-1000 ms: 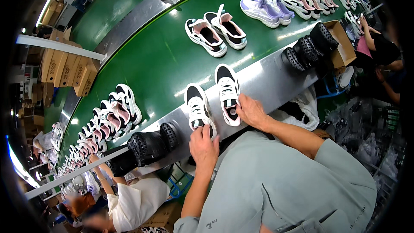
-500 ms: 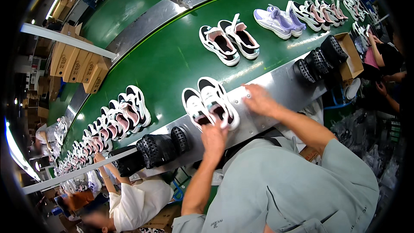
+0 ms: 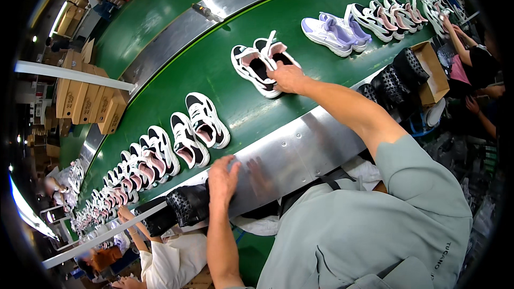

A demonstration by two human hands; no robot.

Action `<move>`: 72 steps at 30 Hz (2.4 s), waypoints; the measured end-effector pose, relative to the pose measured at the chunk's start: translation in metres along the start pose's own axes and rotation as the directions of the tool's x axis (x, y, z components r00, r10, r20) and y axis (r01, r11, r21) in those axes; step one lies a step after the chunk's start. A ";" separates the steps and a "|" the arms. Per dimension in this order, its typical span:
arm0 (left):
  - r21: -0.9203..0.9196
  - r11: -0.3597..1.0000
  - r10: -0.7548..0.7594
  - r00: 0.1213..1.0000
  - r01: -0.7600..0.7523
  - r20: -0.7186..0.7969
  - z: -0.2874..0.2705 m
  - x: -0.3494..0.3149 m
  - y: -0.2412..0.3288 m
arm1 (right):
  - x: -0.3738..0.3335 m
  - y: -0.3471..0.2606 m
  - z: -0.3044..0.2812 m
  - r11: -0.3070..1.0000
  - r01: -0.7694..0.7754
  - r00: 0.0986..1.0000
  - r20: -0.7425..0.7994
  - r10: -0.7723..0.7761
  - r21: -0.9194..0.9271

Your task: The person picks up shoes from a conveyor belt, feels the interior and exterior of the shoes by hand, and places them back on the belt or on a side rack.

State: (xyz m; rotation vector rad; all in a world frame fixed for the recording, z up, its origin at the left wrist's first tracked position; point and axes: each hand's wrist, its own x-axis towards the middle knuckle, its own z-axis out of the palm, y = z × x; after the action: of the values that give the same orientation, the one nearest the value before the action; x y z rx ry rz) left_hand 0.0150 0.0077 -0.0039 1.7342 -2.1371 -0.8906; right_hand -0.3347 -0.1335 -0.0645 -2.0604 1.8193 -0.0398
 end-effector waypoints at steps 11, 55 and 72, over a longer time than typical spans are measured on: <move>0.105 0.842 0.538 0.811 -0.529 -0.228 0.044 0.036 0.129 | -0.214 -0.092 0.084 0.997 0.080 0.943 -0.325 -0.076 -0.002; -0.521 0.848 0.333 0.862 -0.097 0.381 0.162 0.099 0.123 | -0.282 -0.023 0.006 0.824 -0.424 0.896 0.041 0.442 0.376; -0.127 0.990 0.075 0.991 -0.061 0.110 0.192 0.052 0.146 | -0.219 0.004 0.076 0.860 -0.382 0.875 -0.166 0.454 0.339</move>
State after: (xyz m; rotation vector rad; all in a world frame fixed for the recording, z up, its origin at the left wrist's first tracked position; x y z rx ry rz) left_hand -0.2196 0.0312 -0.0773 1.5768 -2.1466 -1.1031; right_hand -0.3515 0.0965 -0.0853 -1.4669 2.2198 -0.4331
